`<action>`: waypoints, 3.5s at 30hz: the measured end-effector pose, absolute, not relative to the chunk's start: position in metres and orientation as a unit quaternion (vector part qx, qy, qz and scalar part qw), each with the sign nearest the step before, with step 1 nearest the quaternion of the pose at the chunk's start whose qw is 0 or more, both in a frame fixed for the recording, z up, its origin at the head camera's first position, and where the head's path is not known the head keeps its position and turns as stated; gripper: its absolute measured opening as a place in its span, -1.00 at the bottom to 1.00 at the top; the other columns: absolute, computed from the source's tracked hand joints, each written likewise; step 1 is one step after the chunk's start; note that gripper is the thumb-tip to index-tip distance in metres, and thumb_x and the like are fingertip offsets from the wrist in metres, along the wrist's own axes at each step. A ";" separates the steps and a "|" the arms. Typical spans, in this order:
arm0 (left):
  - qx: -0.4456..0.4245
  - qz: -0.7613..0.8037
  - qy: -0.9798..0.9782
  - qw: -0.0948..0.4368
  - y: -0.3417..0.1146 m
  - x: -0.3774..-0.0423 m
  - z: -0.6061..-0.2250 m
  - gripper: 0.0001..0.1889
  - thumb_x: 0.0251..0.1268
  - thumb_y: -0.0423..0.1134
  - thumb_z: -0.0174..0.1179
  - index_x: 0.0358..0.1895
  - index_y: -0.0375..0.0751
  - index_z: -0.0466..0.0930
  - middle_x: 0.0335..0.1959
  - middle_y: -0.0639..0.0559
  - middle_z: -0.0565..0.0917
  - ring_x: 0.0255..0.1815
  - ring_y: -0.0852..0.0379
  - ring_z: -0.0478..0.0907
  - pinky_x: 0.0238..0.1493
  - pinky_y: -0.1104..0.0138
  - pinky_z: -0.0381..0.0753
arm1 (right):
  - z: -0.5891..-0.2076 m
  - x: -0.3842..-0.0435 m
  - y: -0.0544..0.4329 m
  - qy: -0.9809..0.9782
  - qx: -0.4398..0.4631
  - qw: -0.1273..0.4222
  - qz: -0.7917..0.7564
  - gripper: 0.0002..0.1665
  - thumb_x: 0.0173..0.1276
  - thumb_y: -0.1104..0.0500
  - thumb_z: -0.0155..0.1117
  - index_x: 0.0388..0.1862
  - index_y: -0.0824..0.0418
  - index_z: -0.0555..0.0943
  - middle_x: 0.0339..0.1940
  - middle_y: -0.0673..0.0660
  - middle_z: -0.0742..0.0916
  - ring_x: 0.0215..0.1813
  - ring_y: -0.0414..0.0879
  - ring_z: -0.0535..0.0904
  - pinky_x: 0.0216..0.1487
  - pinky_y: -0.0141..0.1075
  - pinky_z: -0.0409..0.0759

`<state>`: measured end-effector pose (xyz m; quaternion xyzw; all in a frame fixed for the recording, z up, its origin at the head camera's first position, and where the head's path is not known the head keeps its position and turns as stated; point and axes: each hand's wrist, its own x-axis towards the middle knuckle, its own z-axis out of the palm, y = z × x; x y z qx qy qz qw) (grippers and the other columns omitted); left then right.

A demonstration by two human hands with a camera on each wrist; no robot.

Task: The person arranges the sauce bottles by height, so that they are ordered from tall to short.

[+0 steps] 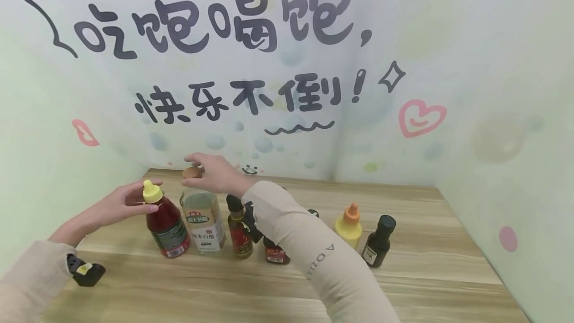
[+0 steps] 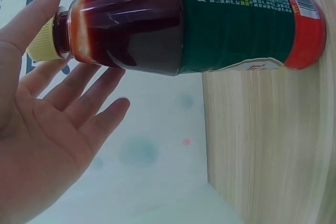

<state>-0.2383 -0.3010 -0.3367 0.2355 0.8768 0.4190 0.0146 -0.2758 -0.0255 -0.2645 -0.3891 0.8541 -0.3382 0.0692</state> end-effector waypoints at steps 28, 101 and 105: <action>0.179 0.473 0.863 0.007 -0.294 -0.242 -0.354 -0.62 0.46 -0.35 0.29 0.20 -0.54 0.56 0.09 -0.37 0.68 -0.07 0.38 0.64 -0.05 0.35 0.68 | -0.279 -0.282 -0.027 0.860 -0.368 0.074 -0.345 -0.47 0.40 0.28 0.46 0.32 0.30 0.58 0.15 0.23 0.72 0.22 0.09 0.69 0.17 -0.40 0.63; 0.111 0.473 0.874 0.020 -0.295 -0.233 -0.365 -0.51 0.55 -0.20 0.22 0.35 -0.50 0.50 0.26 -0.35 0.64 0.00 0.50 0.56 0.13 0.09 0.61 | -0.269 -0.272 -0.033 0.874 -0.338 0.069 -0.341 -0.64 0.37 0.29 0.49 0.12 0.28 0.70 -0.25 0.07 0.70 -0.30 -0.21 0.51 -0.27 -0.49 0.42; 0.108 0.471 0.876 0.017 -0.295 -0.233 -0.364 -0.49 0.56 -0.19 0.21 0.37 -0.49 0.48 0.28 -0.35 0.63 0.01 0.49 0.55 0.16 0.03 0.61 | -0.267 -0.271 -0.032 0.873 -0.341 0.066 -0.342 -0.65 0.35 0.30 0.50 0.10 0.29 0.71 -0.30 0.05 0.68 -0.31 -0.21 0.48 -0.29 -0.49 0.39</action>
